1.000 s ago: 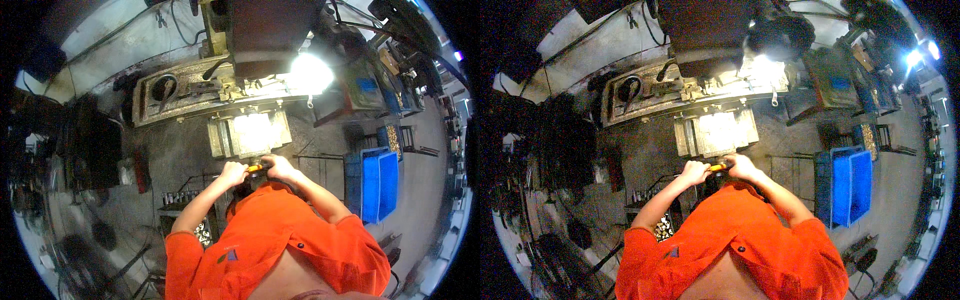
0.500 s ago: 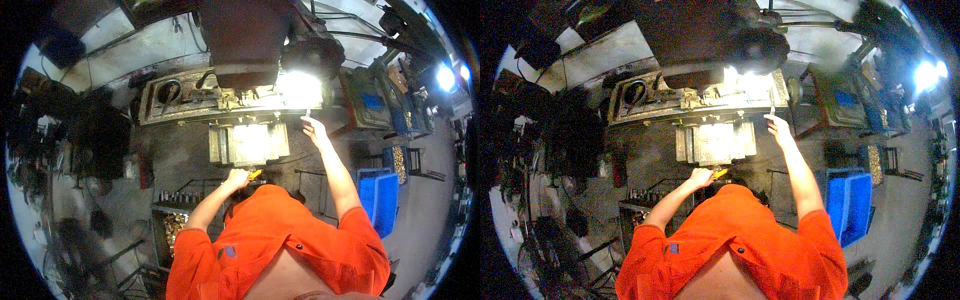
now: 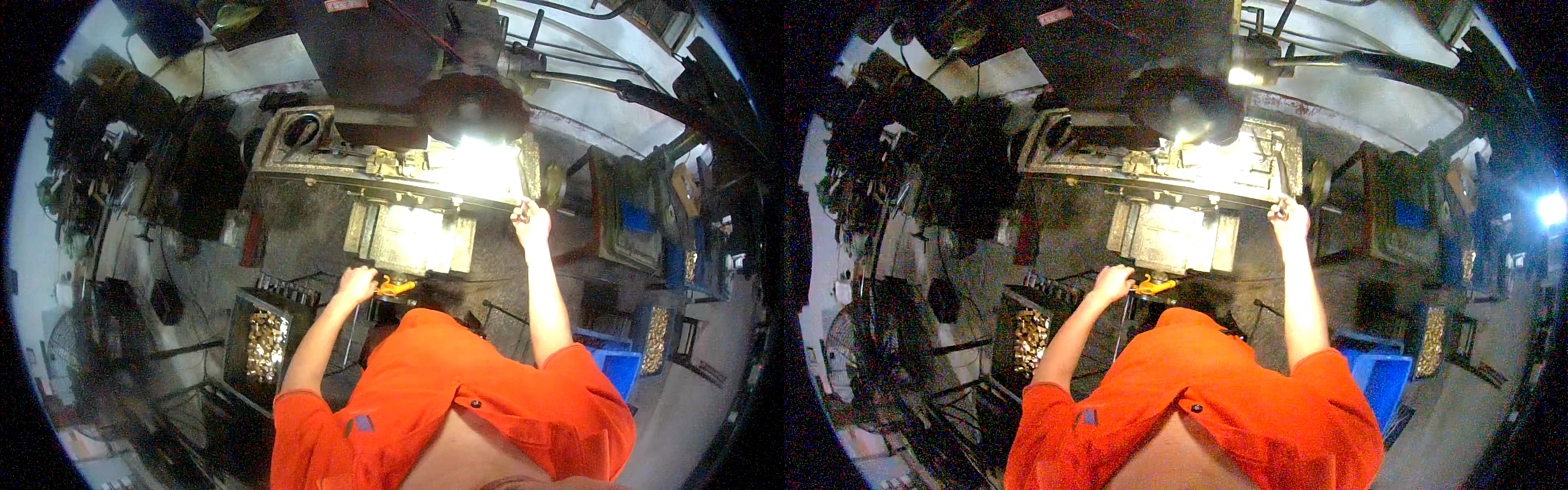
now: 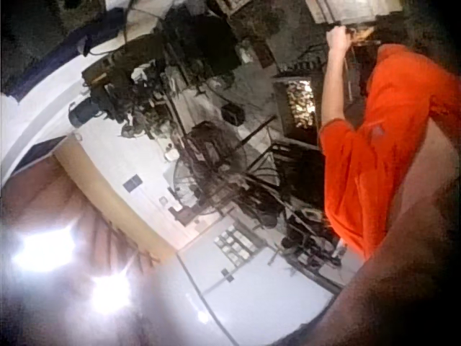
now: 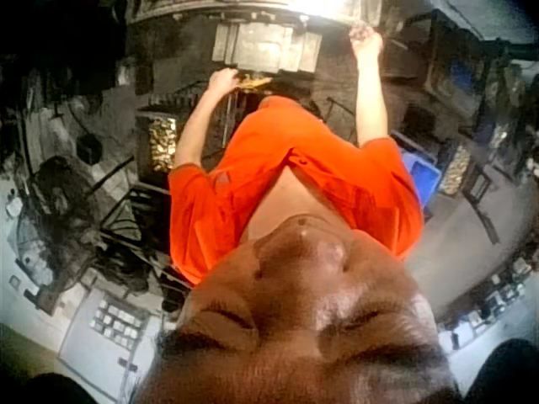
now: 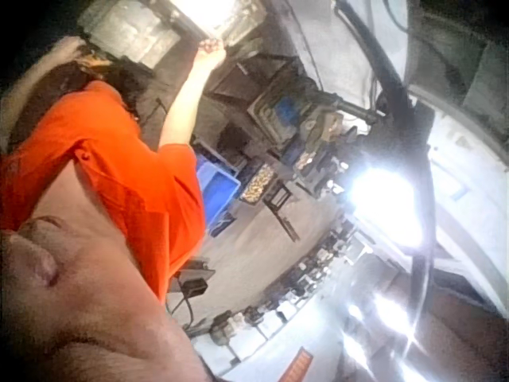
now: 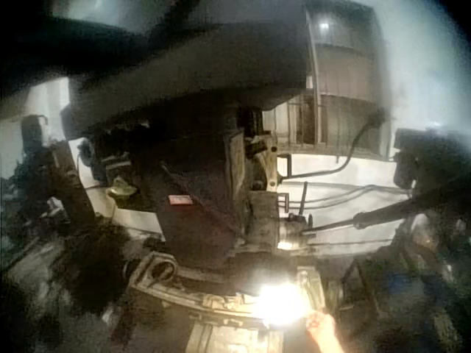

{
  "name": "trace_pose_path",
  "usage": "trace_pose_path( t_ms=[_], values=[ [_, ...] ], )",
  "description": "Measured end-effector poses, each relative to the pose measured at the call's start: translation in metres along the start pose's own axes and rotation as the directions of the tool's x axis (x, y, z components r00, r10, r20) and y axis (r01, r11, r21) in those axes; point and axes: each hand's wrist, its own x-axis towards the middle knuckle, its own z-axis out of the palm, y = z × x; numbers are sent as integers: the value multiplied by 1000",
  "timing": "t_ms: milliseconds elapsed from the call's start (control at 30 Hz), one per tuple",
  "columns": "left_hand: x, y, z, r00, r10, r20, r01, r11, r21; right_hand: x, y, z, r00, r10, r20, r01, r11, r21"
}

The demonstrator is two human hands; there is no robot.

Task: The person operates a milling machine, using a long metal rod to clear metal shavings from the work area. They then pick up a small brass component and measure it with a dial caliper, adjusting the tool to read the dimensions.

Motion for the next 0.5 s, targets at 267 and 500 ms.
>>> trace_pose_path(
  t_ms=[267, 500],
  values=[
    [-36, 24, -33, 961, -175, -215, 139, 975, -174, -15, 10, -5, 949, 170, 266, -270, 875, 402],
    [-54, 23, -26, 933, -196, -301, 101, 947, -304, -53, 9, 18, 938, -65, 340, 235, 840, -489]
  ],
)
